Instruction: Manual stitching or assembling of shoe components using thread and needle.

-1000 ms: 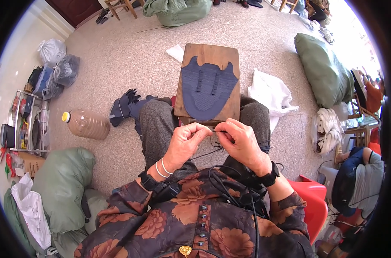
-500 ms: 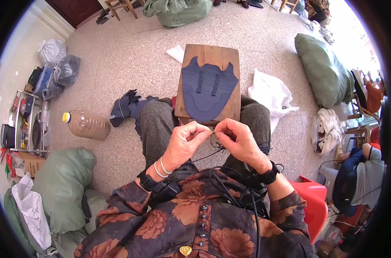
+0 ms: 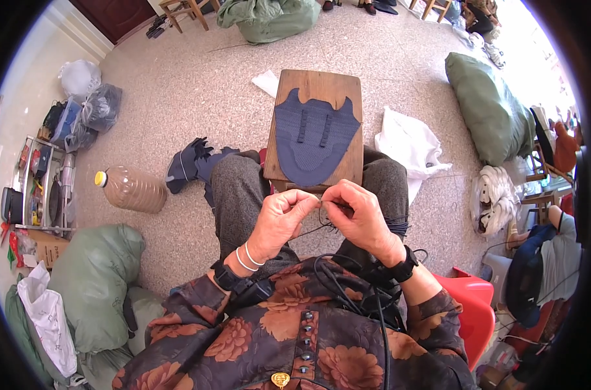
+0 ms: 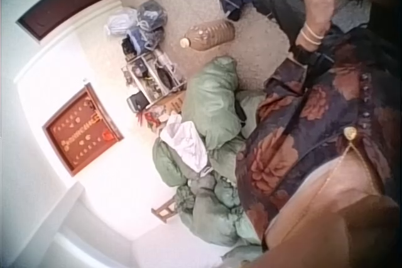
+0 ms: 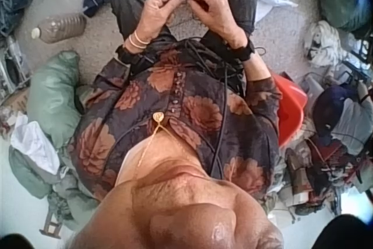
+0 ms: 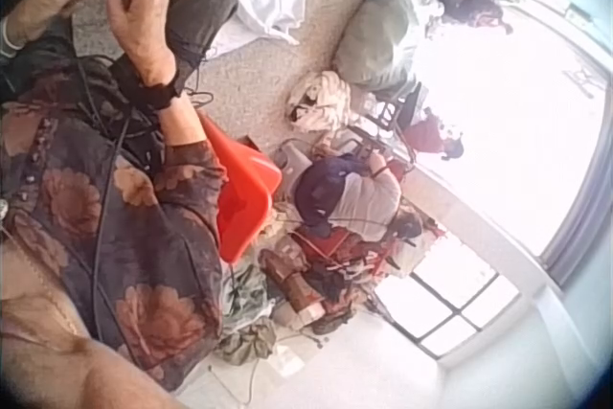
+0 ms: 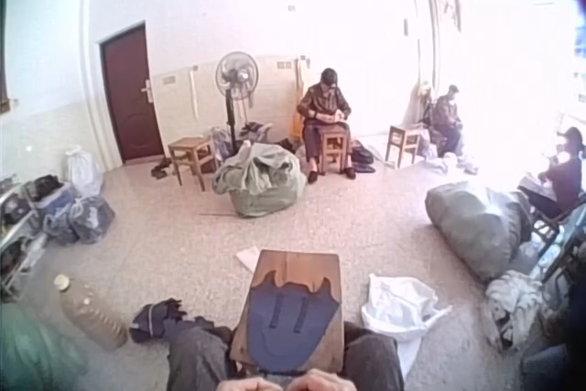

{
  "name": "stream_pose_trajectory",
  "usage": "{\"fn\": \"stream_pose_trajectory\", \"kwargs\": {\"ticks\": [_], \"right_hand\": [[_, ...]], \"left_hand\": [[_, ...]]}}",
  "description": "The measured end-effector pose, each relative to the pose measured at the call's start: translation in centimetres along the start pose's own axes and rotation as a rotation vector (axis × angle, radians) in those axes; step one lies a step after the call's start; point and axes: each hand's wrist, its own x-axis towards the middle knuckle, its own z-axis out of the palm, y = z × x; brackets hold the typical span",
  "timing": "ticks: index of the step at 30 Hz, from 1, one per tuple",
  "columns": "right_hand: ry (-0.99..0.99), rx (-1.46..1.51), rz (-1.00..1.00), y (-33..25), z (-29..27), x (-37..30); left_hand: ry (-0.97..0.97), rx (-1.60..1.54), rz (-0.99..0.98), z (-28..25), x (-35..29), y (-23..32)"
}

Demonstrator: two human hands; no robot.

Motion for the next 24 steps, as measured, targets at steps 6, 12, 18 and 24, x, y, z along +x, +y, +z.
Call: {"fn": "stream_pose_trajectory", "kwargs": {"ticks": [6,12,18,24], "right_hand": [[0.046,0.181,0.085,0.5,0.5,-0.1],[-0.028,0.109,0.133,0.5,0.0,-0.1],[-0.149,0.093,0.13,0.6,0.0,0.1],[-0.065,0.398,0.271,1.5,0.4,-0.5]], "left_hand": [[0.012,0.011,0.048,-0.4,0.2,-0.3],[0.012,0.135,0.145,-0.8,0.3,0.0],[0.001,0.222,0.155,-0.7,0.2,0.2],[-0.003,0.202,0.179,-1.0,0.4,0.0]]}}
